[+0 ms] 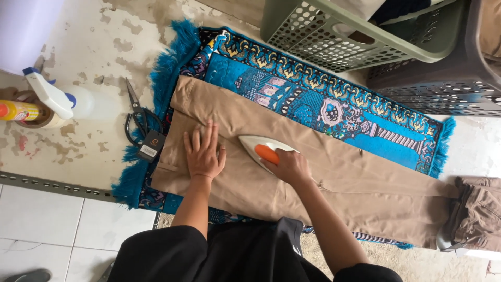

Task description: The person irons a pair of beige trousers laid flat on a patterned blue mat. They use an electric iron to smooth the fabric, moving it back and forth along the length of the pants while holding the material steady with their other hand.

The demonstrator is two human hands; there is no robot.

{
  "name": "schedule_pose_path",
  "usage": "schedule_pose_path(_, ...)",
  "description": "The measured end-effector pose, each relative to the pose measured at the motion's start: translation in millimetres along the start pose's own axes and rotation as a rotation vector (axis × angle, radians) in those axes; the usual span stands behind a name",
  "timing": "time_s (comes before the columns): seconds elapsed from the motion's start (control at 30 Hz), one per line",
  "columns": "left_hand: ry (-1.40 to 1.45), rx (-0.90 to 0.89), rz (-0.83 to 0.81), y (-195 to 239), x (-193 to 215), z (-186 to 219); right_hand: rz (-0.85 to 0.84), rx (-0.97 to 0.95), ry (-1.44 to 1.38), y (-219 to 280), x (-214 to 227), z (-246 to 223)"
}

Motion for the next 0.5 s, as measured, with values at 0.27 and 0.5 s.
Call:
schedule_pose_path(0.27,-0.010,0.027,-0.112,8,-20,-4,0.074,-0.031,0.013,11,-3,4)
schedule_pose_path(0.5,-0.019,0.035,-0.096,10,-20,-7,0.083,-0.042,-0.028,-11,10,-42)
Point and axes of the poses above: each hand's wrist, its own y-axis away from the middle knuckle, its own x-axis out of the back of the hand, z = x × y, the point moved 10 cm from there along -y, towards the middle knuckle, and after that the axes turned 8 degrees about z, right-handed, at the moved point
